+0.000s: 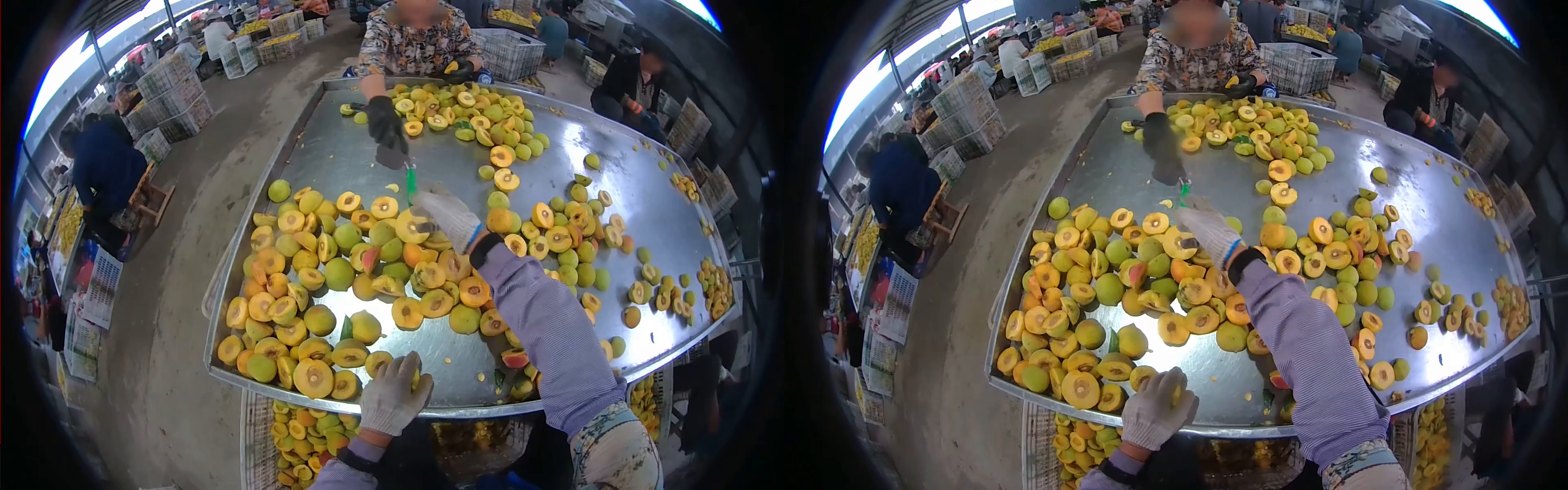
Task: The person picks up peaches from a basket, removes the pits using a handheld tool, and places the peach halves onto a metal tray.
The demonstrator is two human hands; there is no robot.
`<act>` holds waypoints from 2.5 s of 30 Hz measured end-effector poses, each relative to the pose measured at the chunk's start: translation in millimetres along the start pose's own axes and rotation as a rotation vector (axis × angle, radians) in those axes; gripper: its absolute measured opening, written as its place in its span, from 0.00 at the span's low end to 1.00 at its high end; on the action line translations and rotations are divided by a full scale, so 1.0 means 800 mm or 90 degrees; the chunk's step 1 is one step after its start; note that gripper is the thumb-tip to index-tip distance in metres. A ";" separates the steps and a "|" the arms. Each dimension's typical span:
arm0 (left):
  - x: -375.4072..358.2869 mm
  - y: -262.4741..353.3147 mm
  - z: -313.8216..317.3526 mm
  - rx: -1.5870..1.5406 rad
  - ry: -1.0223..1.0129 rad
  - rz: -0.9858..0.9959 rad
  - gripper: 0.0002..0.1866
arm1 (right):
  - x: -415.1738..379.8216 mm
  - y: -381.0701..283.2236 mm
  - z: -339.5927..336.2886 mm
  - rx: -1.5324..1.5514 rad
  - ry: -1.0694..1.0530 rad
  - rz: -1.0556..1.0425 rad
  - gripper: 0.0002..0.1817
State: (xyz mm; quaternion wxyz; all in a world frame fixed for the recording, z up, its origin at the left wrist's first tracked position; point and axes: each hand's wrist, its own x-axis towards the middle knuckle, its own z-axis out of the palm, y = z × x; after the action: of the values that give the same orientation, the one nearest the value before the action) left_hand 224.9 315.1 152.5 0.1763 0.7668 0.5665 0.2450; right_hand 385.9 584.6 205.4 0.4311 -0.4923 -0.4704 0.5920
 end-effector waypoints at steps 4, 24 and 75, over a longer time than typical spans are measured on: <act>0.004 0.005 -0.006 -0.015 -0.041 -0.081 0.17 | 0.026 -0.018 0.021 -0.160 -0.048 -0.073 0.29; 0.002 0.005 -0.006 -0.017 -0.003 -0.071 0.20 | 0.064 0.020 0.042 -0.787 -0.042 -0.535 0.24; 0.013 0.002 -0.008 0.042 -0.024 -0.064 0.22 | 0.159 0.078 -0.001 -0.912 0.209 -0.130 0.17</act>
State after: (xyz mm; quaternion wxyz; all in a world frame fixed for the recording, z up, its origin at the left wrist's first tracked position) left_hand 224.7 324.5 160.3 0.1737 0.7473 0.6087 0.2021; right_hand 365.4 696.6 121.5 0.1221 -0.6888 -0.7145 0.0157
